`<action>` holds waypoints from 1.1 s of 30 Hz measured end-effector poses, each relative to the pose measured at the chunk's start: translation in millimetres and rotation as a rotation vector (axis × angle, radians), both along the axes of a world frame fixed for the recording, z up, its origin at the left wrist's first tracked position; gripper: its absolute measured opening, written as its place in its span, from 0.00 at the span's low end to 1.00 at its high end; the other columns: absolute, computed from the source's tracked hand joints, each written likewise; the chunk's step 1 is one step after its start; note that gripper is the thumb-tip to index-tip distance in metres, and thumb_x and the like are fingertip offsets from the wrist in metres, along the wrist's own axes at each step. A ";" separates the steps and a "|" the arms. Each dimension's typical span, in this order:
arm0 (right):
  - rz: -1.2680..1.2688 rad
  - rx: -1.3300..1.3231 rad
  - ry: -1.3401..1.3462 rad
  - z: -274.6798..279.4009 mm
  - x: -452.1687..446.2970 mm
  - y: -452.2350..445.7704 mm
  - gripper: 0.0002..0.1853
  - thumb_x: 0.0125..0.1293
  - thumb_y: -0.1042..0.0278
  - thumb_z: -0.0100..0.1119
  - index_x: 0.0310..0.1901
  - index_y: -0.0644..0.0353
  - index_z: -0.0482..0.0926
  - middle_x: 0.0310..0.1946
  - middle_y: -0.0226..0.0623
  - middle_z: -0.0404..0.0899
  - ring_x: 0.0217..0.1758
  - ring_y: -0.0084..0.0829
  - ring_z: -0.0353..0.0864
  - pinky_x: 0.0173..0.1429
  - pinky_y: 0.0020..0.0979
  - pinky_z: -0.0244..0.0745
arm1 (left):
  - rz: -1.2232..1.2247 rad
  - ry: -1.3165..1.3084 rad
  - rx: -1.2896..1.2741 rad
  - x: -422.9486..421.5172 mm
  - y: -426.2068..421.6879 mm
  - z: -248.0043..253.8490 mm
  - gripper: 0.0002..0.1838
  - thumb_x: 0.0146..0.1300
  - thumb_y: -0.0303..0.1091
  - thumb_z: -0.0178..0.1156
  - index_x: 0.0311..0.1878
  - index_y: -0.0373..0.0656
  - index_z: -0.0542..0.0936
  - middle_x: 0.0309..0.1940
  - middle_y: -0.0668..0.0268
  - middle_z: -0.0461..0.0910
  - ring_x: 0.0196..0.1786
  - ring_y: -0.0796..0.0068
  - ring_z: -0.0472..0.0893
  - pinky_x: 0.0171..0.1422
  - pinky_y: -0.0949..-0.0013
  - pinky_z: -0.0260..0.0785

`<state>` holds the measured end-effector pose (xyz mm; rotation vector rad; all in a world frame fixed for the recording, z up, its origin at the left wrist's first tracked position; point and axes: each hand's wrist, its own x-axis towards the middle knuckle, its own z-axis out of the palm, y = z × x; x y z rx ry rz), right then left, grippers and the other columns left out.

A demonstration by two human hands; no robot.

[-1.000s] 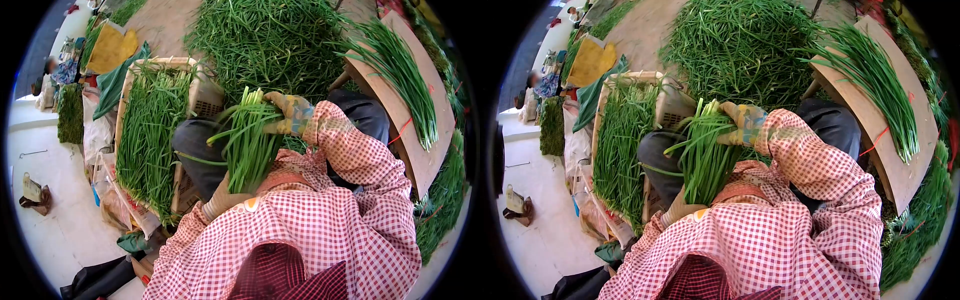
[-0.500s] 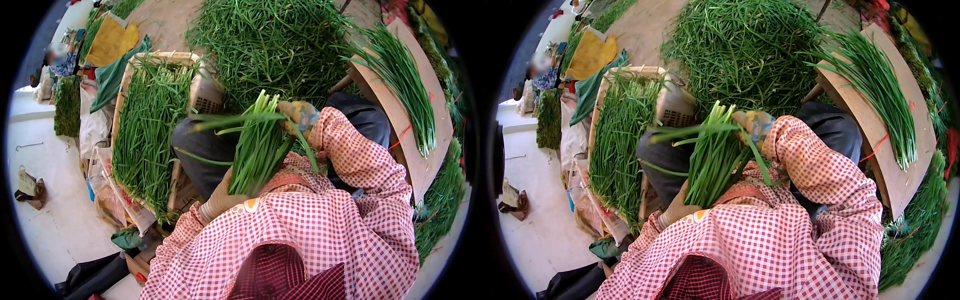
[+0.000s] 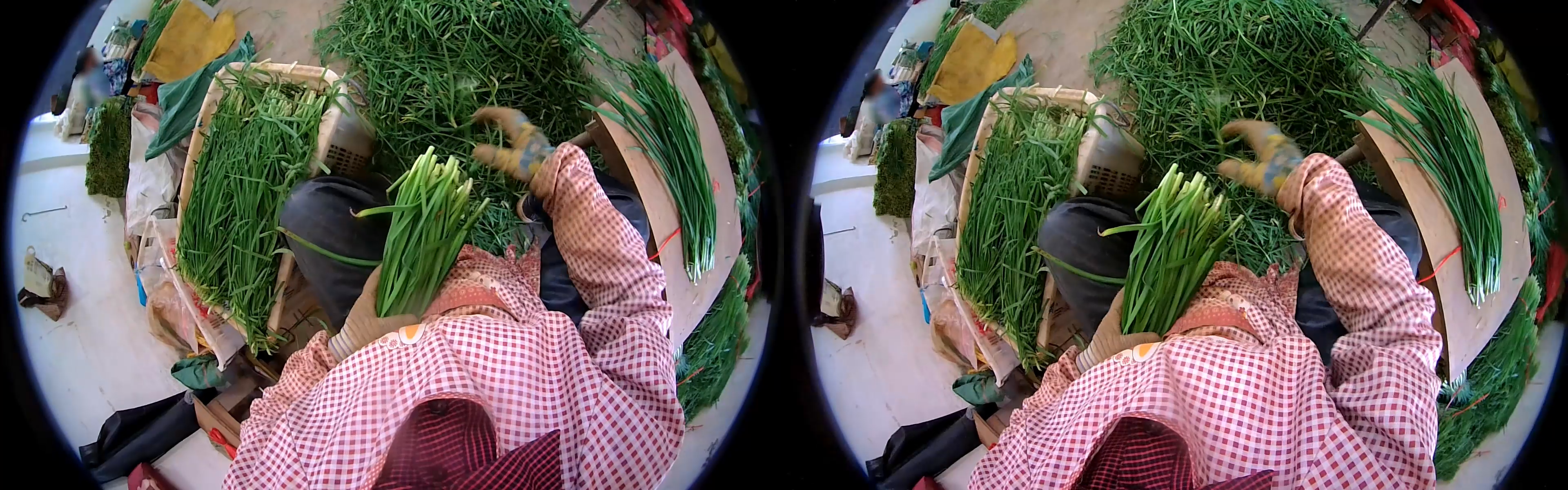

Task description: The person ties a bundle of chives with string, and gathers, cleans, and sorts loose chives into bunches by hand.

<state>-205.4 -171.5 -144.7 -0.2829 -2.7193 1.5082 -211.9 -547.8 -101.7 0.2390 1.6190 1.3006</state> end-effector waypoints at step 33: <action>0.187 0.678 -0.932 0.5 -73.9 30.7 0.43 0.63 0.43 0.53 0.73 0.52 0.47 0.71 0.51 0.53 0.75 0.45 0.51 0.75 0.39 0.51 | -0.210 -0.161 0.190 1.8 33.2 11.6 0.46 0.58 0.33 0.65 0.73 0.42 0.47 0.69 0.62 0.59 0.71 0.71 0.58 0.78 0.66 0.43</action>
